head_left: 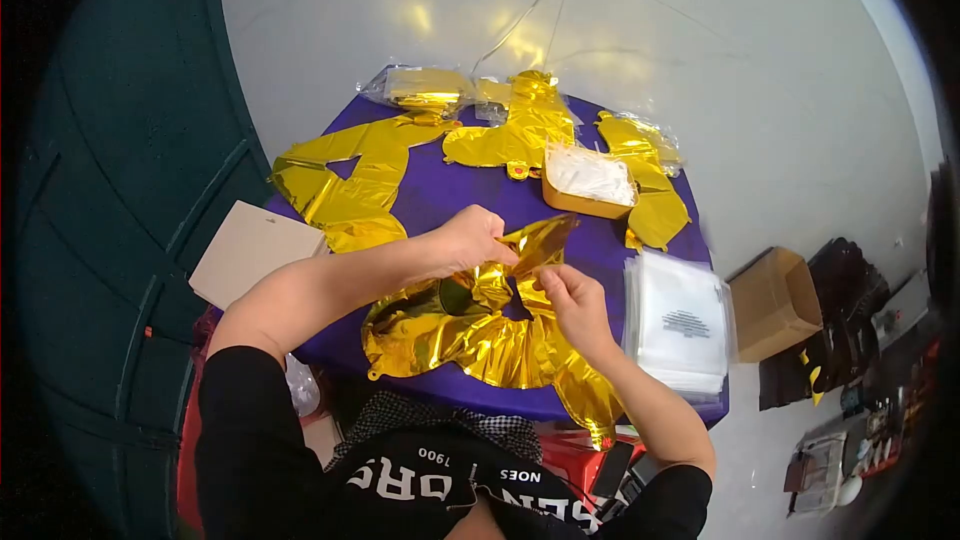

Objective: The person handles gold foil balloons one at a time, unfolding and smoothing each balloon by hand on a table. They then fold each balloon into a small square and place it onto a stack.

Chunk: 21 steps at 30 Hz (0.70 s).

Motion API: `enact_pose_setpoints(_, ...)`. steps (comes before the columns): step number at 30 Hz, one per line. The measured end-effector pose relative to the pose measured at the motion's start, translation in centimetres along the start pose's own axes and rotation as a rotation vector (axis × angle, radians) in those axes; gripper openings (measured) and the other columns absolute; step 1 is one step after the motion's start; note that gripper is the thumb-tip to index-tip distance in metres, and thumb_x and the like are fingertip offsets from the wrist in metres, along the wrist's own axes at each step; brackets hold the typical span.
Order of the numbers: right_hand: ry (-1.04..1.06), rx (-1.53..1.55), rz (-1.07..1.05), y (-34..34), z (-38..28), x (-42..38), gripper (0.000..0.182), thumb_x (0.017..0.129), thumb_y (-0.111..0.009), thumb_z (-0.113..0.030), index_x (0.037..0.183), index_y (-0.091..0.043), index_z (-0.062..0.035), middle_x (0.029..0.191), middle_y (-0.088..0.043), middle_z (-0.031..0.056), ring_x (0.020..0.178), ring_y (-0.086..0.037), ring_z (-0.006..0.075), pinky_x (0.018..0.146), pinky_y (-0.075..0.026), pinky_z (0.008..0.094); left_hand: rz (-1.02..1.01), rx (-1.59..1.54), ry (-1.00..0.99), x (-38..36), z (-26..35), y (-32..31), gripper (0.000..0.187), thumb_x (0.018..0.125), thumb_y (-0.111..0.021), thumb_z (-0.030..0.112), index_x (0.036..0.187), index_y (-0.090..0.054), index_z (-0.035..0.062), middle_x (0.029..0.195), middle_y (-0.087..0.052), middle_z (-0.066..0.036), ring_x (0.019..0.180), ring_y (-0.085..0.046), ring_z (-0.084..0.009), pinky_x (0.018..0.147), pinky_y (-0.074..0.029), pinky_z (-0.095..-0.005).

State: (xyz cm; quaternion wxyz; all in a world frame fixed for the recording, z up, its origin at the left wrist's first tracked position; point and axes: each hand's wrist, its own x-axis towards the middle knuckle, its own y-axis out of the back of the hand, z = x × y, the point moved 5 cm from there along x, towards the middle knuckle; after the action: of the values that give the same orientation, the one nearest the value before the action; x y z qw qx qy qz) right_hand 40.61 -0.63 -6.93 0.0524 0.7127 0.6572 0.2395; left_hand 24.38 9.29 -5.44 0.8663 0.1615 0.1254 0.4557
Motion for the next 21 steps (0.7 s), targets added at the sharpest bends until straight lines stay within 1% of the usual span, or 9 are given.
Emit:
enact_pose_setpoints(1,-0.008,0.043,0.034,0.1,-1.1,0.3,0.032,0.093,-0.059,-0.025,0.086,-0.065,0.0057,0.066,-0.057,0.0049,0.062,-0.048,0.0085,0.056,-0.042,0.0276,-0.006,0.019,-0.032,-0.3,0.4,-0.6,0.042,0.071,-0.080,0.011,0.057,-0.040,0.0111,0.056,-0.038,0.005,0.056,-0.033,-0.0059,0.046,-0.026,-0.0288)
enact_pose_setpoints(4,-0.124,0.043,-0.008,0.6,-3.6,0.9,0.037,0.092,-0.061,-0.030,0.084,-0.065,0.0062,0.063,-0.058,0.0055,0.060,-0.049,0.0087,0.055,-0.042,0.0286,-0.061,0.004,-0.099,-1.5,2.7,-2.0,0.028,0.073,-0.076,0.013,0.062,-0.052,0.0047,0.059,-0.048,0.003,0.058,-0.040,-0.0050,0.047,-0.033,-0.0277)
enact_pose_setpoints(6,-0.128,0.006,0.011,0.6,-3.8,1.0,0.043,0.089,-0.065,-0.034,0.074,-0.062,0.0058,0.058,-0.055,0.0041,0.056,-0.049,0.0084,0.049,-0.041,0.0298,-0.098,-0.120,-0.189,-2.1,3.3,-3.3,0.020,0.074,-0.074,0.013,0.067,-0.060,0.0010,0.061,-0.054,0.002,0.060,-0.045,-0.0050,0.048,-0.036,-0.0270)
enact_pose_setpoints(8,-0.146,-0.016,0.017,0.4,-3.3,0.9,0.044,0.089,-0.066,-0.034,0.069,-0.060,0.0047,0.057,-0.055,0.0032,0.055,-0.049,0.0084,0.047,-0.040,0.0305,-0.170,-0.014,-0.196,-2.7,4.3,-3.4,0.013,0.075,-0.071,0.011,0.078,-0.067,-0.0015,0.065,-0.059,0.001,0.062,-0.050,-0.0049,0.052,-0.040,-0.0253)
enact_pose_setpoints(11,-0.148,0.203,-0.021,0.8,-4.7,-0.3,0.037,0.089,-0.066,-0.025,0.065,-0.058,0.0022,0.056,-0.054,0.0004,0.053,-0.047,0.0067,0.045,-0.038,0.0280,-0.268,-0.100,-0.148,-5.2,7.3,-3.1,0.013,0.076,-0.072,0.011,0.079,-0.068,-0.0005,0.064,-0.059,0.003,0.061,-0.049,-0.0025,0.051,-0.039,-0.0223)
enact_pose_setpoints(15,-0.053,0.288,0.002,2.6,-8.8,-2.6,0.021,0.089,-0.063,-0.012,0.071,-0.061,-0.0008,0.063,-0.056,-0.0016,0.057,-0.050,0.0043,0.050,-0.039,0.0231,-0.490,-0.214,-0.289,-6.6,9.4,-2.9,0.017,0.083,-0.072,0.016,0.078,-0.069,0.0001,0.064,-0.058,0.006,0.059,-0.048,-0.0017,0.051,-0.038,-0.0208)
enact_pose_setpoints(18,0.118,0.397,0.132,5.1,-10.2,-3.8,0.011,0.089,-0.061,-0.007,0.081,-0.061,-0.0010,0.068,-0.058,-0.0015,0.057,-0.051,0.0051,0.051,-0.041,0.0224,-0.328,-0.044,-0.252,-6.6,11.2,0.3,0.015,0.084,-0.070,0.017,0.086,-0.070,0.0015,0.073,-0.062,0.005,0.066,-0.052,-0.0024,0.053,-0.041,-0.0222)
enact_pose_setpoints(20,0.193,0.475,0.285,7.7,-10.2,-3.4,0.010,0.090,-0.061,-0.008,0.082,-0.060,-0.0022,0.067,-0.058,-0.0005,0.055,-0.051,0.0053,0.050,-0.042,0.0224,-0.014,-0.272,-0.498,-4.7,10.8,3.2,0.023,0.085,-0.068,0.020,0.099,-0.068,0.0022,0.087,-0.067,0.000,0.076,-0.057,-0.0058,0.061,-0.046,-0.0246)
enact_pose_setpoints(21,0.167,0.493,0.367,9.0,-10.5,-3.1,0.010,0.091,-0.060,-0.011,0.085,-0.060,-0.0029,0.069,-0.060,0.0003,0.054,-0.053,0.0063,0.049,-0.043,0.0222,0.100,-0.206,-0.283,-4.0,9.6,5.4,0.026,0.085,-0.066,0.021,0.100,-0.067,0.0003,0.089,-0.067,-0.004,0.076,-0.059,-0.0105,0.061,-0.048,-0.0295)
